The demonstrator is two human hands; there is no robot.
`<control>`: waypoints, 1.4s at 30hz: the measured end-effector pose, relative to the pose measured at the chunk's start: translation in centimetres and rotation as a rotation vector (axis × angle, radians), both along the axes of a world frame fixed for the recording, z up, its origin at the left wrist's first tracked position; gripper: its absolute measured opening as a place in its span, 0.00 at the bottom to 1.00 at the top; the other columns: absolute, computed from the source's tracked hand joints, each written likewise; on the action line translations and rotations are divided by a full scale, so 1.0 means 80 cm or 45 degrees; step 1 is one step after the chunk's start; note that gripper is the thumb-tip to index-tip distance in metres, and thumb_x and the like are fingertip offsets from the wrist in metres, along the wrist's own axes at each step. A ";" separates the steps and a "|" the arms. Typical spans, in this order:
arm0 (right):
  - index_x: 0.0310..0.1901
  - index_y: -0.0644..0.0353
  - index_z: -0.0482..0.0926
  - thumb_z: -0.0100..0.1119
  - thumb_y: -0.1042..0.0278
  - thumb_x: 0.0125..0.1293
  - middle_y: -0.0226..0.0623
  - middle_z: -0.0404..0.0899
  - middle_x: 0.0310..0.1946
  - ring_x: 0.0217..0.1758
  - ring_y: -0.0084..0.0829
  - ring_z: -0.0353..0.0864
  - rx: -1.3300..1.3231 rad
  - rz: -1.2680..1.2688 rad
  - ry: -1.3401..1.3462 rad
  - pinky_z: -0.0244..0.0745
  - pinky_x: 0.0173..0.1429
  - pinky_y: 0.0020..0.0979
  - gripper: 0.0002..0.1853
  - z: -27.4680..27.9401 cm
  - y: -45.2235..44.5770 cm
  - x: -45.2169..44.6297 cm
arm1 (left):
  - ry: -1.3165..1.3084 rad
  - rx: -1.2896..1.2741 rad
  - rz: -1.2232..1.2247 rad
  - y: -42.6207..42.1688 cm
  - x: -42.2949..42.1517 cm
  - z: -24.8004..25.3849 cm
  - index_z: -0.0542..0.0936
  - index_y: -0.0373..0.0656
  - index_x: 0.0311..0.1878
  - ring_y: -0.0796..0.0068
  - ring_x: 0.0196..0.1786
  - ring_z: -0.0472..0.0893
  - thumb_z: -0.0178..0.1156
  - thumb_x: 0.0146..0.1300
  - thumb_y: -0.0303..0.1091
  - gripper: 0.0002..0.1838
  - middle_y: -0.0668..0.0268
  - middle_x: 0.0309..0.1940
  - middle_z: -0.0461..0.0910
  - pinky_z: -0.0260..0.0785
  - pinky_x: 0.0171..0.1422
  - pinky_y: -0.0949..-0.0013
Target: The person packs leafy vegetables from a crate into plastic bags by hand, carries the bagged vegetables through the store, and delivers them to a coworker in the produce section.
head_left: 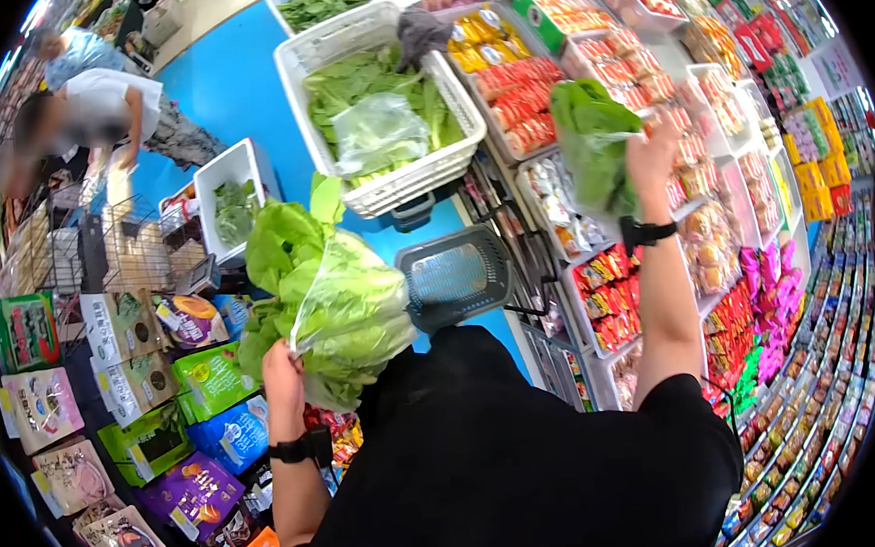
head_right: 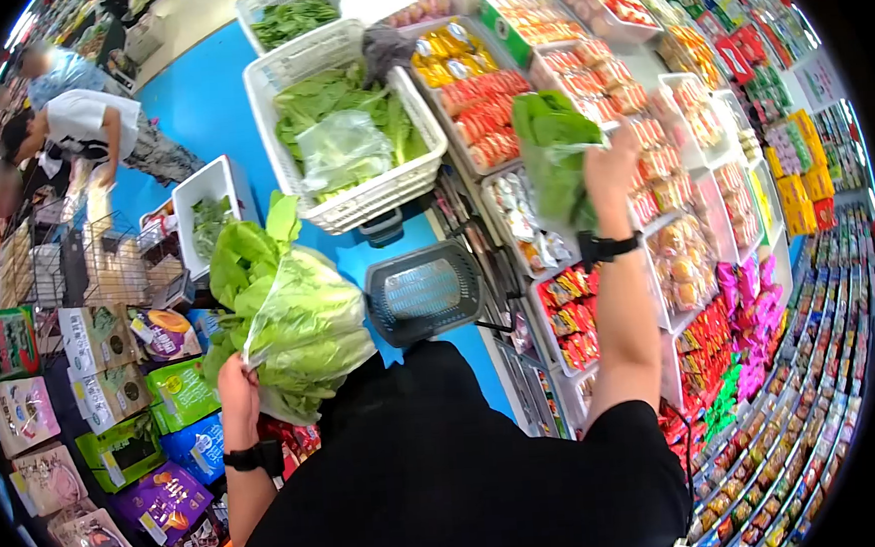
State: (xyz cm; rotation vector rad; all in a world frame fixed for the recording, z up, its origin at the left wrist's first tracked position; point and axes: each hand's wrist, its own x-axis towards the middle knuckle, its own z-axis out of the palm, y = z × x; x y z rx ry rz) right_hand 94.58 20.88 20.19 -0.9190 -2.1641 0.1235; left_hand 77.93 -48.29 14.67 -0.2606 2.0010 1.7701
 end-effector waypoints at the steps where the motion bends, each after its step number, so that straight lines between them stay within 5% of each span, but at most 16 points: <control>1: 0.72 0.69 0.68 0.61 0.75 0.60 0.60 0.73 0.67 0.74 0.59 0.68 -0.077 -0.081 -0.008 0.64 0.79 0.51 0.36 0.015 0.001 0.002 | 0.014 -0.003 0.013 0.000 -0.017 0.004 0.71 0.45 0.26 0.78 0.25 0.64 0.47 0.72 0.36 0.16 0.71 0.21 0.67 0.54 0.31 0.69; 4: 0.72 0.67 0.68 0.64 0.73 0.59 0.59 0.74 0.67 0.74 0.58 0.69 0.036 -0.168 -0.061 0.65 0.79 0.50 0.36 0.043 0.016 0.007 | 0.074 -0.004 -0.121 -0.007 -0.076 0.003 0.73 0.44 0.26 0.78 0.23 0.65 0.47 0.73 0.36 0.16 0.71 0.20 0.68 0.54 0.30 0.68; 7: 0.73 0.62 0.71 0.64 0.70 0.64 0.53 0.77 0.62 0.65 0.51 0.78 0.594 -0.028 -0.235 0.72 0.69 0.47 0.34 0.069 0.044 0.011 | 0.251 -0.247 -0.309 -0.037 -0.144 -0.014 0.72 0.44 0.24 0.78 0.23 0.67 0.48 0.72 0.36 0.18 0.71 0.19 0.69 0.56 0.29 0.67; 8: 0.73 0.62 0.71 0.65 0.66 0.66 0.49 0.79 0.55 0.57 0.49 0.81 0.038 -0.089 0.235 0.76 0.61 0.44 0.34 0.083 0.019 -0.008 | 0.163 -0.099 -0.189 -0.043 -0.167 -0.025 0.71 0.42 0.21 0.77 0.23 0.68 0.48 0.71 0.36 0.19 0.69 0.17 0.70 0.57 0.29 0.65; 9: 0.73 0.63 0.71 0.65 0.66 0.67 0.46 0.78 0.47 0.48 0.48 0.79 0.036 -0.404 -0.008 0.75 0.54 0.43 0.33 0.102 0.012 -0.007 | 0.230 -0.304 -0.305 -0.048 -0.195 -0.022 0.71 0.39 0.22 0.73 0.23 0.67 0.49 0.70 0.35 0.18 0.64 0.17 0.69 0.58 0.30 0.62; 10: 0.72 0.64 0.71 0.65 0.67 0.65 0.43 0.74 0.42 0.43 0.45 0.75 0.329 -0.385 -0.034 0.73 0.51 0.44 0.33 0.117 0.003 -0.015 | 0.231 -0.224 -0.308 -0.052 -0.219 -0.017 0.71 0.37 0.24 0.71 0.24 0.68 0.49 0.70 0.35 0.17 0.61 0.18 0.70 0.59 0.32 0.61; 11: 0.67 0.68 0.73 0.64 0.69 0.64 0.51 0.79 0.52 0.45 0.48 0.77 0.404 -0.384 -0.126 0.74 0.51 0.46 0.29 0.141 -0.003 -0.019 | 0.228 -0.139 -0.308 -0.056 -0.240 -0.009 0.72 0.35 0.26 0.69 0.25 0.69 0.49 0.70 0.34 0.17 0.58 0.19 0.71 0.61 0.33 0.60; 13: 0.70 0.61 0.74 0.64 0.70 0.62 0.42 0.74 0.42 0.40 0.40 0.74 0.351 -0.430 -0.026 0.73 0.50 0.43 0.32 0.178 -0.034 -0.047 | 0.418 -0.174 -0.361 -0.056 -0.284 0.027 0.72 0.34 0.27 0.64 0.26 0.70 0.50 0.70 0.34 0.16 0.54 0.21 0.72 0.62 0.34 0.58; 18: 0.76 0.58 0.69 0.64 0.71 0.65 0.37 0.73 0.42 0.40 0.35 0.74 0.455 -0.396 0.023 0.74 0.50 0.39 0.36 0.255 -0.079 -0.102 | 0.623 -0.264 -0.342 -0.066 -0.404 0.052 0.71 0.31 0.32 0.42 0.31 0.70 0.49 0.70 0.32 0.13 0.43 0.28 0.71 0.65 0.39 0.51; 23: 0.76 0.58 0.69 0.64 0.73 0.66 0.34 0.72 0.42 0.39 0.29 0.74 0.572 -0.381 -0.009 0.73 0.46 0.33 0.35 0.305 -0.105 -0.160 | 0.752 -0.280 -0.293 -0.051 -0.493 0.081 0.70 0.30 0.33 0.41 0.32 0.70 0.49 0.71 0.33 0.14 0.44 0.28 0.71 0.64 0.39 0.51; 25: 0.76 0.61 0.68 0.66 0.70 0.67 0.35 0.73 0.42 0.39 0.34 0.75 0.294 -0.359 0.065 0.76 0.49 0.36 0.35 0.309 -0.109 -0.186 | 0.844 -0.275 -0.299 -0.046 -0.536 0.091 0.70 0.30 0.33 0.42 0.32 0.70 0.49 0.72 0.33 0.14 0.44 0.29 0.70 0.64 0.40 0.51; 27: 0.75 0.59 0.67 0.64 0.74 0.68 0.27 0.71 0.40 0.31 0.19 0.68 0.329 -0.287 0.231 0.70 0.38 0.24 0.34 0.298 -0.110 -0.222 | 0.834 -0.303 -0.282 -0.041 -0.577 0.106 0.70 0.31 0.33 0.42 0.32 0.69 0.48 0.73 0.34 0.15 0.44 0.29 0.69 0.63 0.40 0.51; 36: 0.76 0.60 0.66 0.59 0.81 0.68 0.27 0.70 0.45 0.36 0.16 0.69 0.019 -0.163 0.474 0.68 0.41 0.20 0.34 0.279 -0.178 -0.417 | 0.685 -0.294 -0.147 -0.001 -0.769 0.076 0.69 0.32 0.33 0.66 0.33 0.67 0.50 0.74 0.36 0.16 0.62 0.26 0.69 0.61 0.40 0.57; 38: 0.75 0.60 0.66 0.59 0.83 0.68 0.26 0.70 0.47 0.36 0.15 0.69 0.049 -0.118 0.507 0.69 0.41 0.19 0.33 0.273 -0.160 -0.460 | 0.511 -0.210 -0.392 -0.001 -0.825 0.080 0.81 0.34 0.39 0.75 0.39 0.74 0.50 0.77 0.37 0.17 0.64 0.34 0.78 0.66 0.42 0.64; 39: 0.74 0.60 0.67 0.59 0.85 0.68 0.25 0.70 0.47 0.37 0.15 0.70 0.073 -0.105 0.504 0.69 0.41 0.18 0.33 0.271 -0.158 -0.483 | 0.474 -0.106 -0.085 0.014 -0.846 0.057 0.84 0.36 0.46 0.77 0.37 0.73 0.51 0.77 0.37 0.16 0.68 0.35 0.77 0.65 0.41 0.67; 42: 0.75 0.60 0.66 0.57 0.92 0.63 0.27 0.67 0.48 0.40 0.14 0.70 -0.181 0.094 0.641 0.67 0.43 0.17 0.37 0.271 -0.153 -0.569 | 0.432 -0.042 -0.188 0.040 -0.917 0.083 0.84 0.35 0.57 0.83 0.34 0.70 0.54 0.76 0.36 0.18 0.72 0.33 0.76 0.61 0.40 0.73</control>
